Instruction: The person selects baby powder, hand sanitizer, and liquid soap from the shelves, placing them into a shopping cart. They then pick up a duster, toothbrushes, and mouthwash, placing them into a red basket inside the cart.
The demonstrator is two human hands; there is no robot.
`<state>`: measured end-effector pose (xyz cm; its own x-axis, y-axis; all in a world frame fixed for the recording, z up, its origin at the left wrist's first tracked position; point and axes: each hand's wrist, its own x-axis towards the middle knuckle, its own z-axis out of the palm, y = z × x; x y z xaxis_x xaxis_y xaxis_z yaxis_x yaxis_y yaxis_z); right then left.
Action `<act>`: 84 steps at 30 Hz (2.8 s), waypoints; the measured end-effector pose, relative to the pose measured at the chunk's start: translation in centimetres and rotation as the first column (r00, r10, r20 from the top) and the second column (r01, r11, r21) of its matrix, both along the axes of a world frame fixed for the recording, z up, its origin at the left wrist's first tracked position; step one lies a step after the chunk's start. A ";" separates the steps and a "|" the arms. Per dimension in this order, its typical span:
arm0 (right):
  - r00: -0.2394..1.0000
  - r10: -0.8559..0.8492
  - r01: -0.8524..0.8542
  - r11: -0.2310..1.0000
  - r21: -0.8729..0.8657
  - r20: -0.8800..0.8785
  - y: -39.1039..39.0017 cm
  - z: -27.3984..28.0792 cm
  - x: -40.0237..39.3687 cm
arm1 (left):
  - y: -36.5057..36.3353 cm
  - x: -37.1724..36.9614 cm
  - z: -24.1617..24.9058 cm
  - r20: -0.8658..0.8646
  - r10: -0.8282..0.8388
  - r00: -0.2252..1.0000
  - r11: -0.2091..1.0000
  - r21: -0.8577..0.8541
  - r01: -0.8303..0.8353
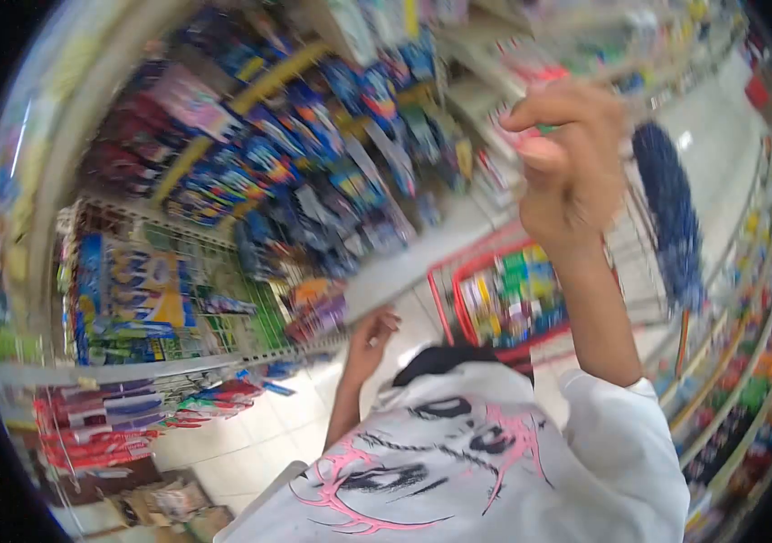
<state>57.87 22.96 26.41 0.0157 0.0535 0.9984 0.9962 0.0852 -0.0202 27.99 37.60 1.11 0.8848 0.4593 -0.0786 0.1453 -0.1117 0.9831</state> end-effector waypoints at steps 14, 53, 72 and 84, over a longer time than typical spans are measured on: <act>-0.400 -0.897 -0.138 0.263 -0.955 -0.189 -19.5 -54.5 -1.3 | -2.7 -3.8 0.3 -0.617 0.033 0.786 0.996 0.086 0.025; 0.575 0.126 -0.655 0.662 -0.363 -0.809 1.7 7.8 -10.1 | -2.3 6.1 19.4 0.649 0.159 0.744 0.713 -0.597 0.368; 0.918 0.396 -0.369 0.865 -0.339 0.012 14.9 38.3 -12.7 | -2.4 3.2 14.4 0.395 0.048 0.917 0.894 -0.427 0.137; 0.936 0.353 -0.304 0.801 -0.515 -0.003 19.3 37.7 -12.4 | 0.0 0.9 12.2 0.383 0.187 0.905 0.881 -0.473 0.019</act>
